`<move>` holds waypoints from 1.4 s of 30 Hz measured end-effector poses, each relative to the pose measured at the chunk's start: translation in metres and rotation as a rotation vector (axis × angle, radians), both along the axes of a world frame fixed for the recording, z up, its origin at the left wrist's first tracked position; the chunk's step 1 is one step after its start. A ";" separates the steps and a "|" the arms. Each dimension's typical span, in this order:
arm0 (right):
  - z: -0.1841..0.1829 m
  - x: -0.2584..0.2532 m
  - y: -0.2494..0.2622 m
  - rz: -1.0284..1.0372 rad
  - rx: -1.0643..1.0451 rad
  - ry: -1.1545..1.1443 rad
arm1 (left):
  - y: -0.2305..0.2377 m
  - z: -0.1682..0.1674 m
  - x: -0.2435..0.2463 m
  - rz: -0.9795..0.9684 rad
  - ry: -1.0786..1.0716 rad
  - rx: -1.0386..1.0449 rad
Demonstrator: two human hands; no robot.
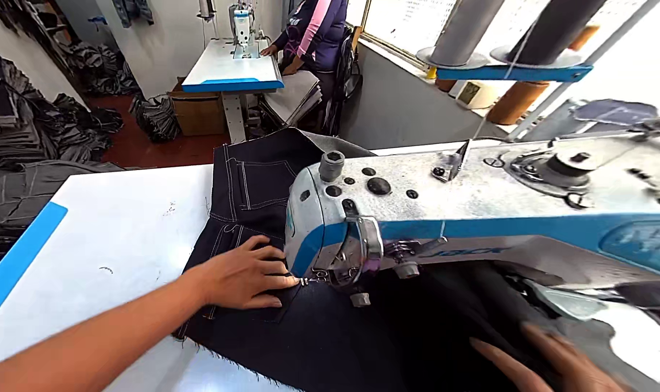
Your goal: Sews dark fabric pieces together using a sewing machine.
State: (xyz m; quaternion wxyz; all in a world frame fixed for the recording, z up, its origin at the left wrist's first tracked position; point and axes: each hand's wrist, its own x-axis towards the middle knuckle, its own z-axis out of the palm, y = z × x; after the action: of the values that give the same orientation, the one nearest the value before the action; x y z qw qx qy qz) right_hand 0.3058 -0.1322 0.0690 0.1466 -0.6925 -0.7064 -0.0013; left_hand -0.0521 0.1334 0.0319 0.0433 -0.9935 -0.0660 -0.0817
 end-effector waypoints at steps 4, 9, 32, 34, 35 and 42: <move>-0.055 -0.008 0.034 0.111 0.064 -0.017 | 0.017 -0.017 -0.003 -0.107 0.009 0.002; -0.049 -0.017 0.168 0.204 0.051 -0.013 | -0.072 -0.022 0.011 0.474 -0.042 -0.190; 0.002 0.022 0.048 0.136 -0.363 -0.158 | -0.084 -0.029 0.011 0.440 -0.131 -0.193; 0.015 -0.023 0.046 0.242 -0.244 -0.170 | -0.083 -0.030 0.012 0.447 -0.130 -0.208; 0.016 -0.048 0.048 0.324 -0.146 -0.135 | -0.082 -0.030 0.012 0.450 -0.117 -0.222; -0.086 -0.117 0.096 0.586 0.210 0.238 | -0.076 -0.008 0.014 0.582 -0.109 -0.422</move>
State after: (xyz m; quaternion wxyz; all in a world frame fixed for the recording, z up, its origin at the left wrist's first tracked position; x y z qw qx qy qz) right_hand 0.1884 -0.0357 -0.0171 0.2929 -0.4364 -0.8493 0.0491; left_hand -0.0381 0.0578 0.0241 -0.1450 -0.9143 -0.3637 -0.1035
